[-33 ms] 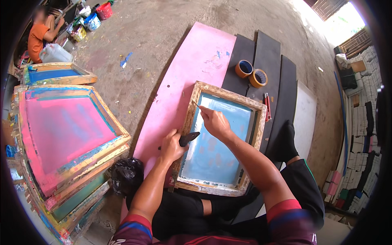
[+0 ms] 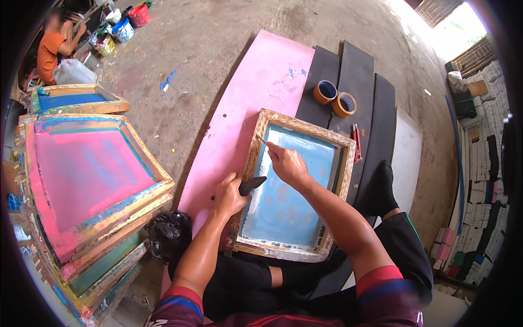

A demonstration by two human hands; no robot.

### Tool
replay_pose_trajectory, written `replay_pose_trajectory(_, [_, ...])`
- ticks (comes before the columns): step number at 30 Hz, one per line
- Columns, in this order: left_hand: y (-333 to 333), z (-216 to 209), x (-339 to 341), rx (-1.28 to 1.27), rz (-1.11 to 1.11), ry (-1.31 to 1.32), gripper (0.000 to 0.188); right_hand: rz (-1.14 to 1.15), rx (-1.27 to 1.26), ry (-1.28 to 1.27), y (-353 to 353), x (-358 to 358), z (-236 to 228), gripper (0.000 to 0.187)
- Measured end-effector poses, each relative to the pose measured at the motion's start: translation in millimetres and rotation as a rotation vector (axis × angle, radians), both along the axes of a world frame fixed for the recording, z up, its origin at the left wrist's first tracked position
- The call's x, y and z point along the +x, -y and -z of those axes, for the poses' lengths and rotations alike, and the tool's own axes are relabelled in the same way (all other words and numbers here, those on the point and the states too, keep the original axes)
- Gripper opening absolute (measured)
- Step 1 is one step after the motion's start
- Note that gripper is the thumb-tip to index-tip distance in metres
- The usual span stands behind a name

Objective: The person scrapes the surface of a wooden frame with a small metal tool, removing residue or old paint. The person holds the frame steady with the left hand and works methodically along the edges.

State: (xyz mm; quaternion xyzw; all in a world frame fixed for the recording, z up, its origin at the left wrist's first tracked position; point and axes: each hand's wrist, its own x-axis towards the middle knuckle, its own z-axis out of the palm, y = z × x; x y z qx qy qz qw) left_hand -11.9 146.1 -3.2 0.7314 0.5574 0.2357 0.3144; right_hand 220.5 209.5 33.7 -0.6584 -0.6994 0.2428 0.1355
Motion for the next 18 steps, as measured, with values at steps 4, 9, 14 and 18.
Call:
replay_pose_trajectory(4, [-6.4,3.2,-0.4,0.011,0.015,0.015,0.054,-0.095,0.043,0.287,-0.8,-0.4,-2.0,0.043])
replay_pose_trajectory(9, [-3.3,2.9,-0.7,0.014,0.004,0.004,0.050,-0.126,-0.020,0.255,-6.5,-4.4,-11.0,0.055])
replay_pose_trajectory(14, [-3.3,12.0,1.5,-0.002,-0.006,0.000,0.047,-0.147,-0.085,0.422,-8.3,-34.9,-29.5,0.051])
replay_pose_trajectory(18, [-2.2,16.7,-1.0,0.028,0.002,0.001,0.054,-0.164,-0.138,0.401,-17.8,-49.3,-44.5,0.040])
